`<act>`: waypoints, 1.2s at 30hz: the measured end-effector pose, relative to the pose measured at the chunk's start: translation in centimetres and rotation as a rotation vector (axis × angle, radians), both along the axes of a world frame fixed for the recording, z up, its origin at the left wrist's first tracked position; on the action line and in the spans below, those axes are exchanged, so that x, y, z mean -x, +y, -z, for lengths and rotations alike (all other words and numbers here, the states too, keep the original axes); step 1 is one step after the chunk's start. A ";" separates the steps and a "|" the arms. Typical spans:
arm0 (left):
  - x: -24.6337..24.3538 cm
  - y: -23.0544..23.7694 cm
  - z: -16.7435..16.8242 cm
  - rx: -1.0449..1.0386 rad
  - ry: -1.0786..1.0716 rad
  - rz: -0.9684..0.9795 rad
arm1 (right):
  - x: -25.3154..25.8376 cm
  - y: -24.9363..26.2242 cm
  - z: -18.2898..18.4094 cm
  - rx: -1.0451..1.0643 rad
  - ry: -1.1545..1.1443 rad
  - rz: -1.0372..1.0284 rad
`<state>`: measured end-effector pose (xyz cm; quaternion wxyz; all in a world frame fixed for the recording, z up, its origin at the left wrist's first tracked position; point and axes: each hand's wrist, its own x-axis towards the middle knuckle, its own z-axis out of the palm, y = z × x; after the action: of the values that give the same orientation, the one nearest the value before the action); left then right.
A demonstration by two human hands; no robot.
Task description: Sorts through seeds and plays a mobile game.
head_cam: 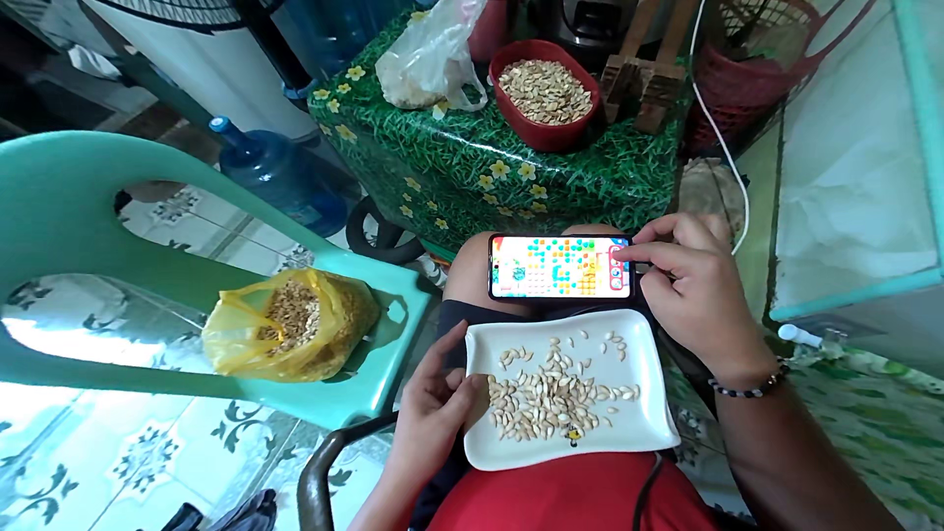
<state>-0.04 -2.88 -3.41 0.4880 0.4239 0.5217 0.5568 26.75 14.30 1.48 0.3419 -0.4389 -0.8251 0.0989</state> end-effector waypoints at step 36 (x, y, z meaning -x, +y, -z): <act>0.0 -0.1 -0.1 0.000 0.003 -0.001 | 0.9 0.1 0.0 0.009 -0.004 -0.022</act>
<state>-0.03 -2.95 -3.35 0.4869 0.4247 0.5225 0.5564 25.85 14.35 1.45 0.3372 -0.4317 -0.8299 0.1055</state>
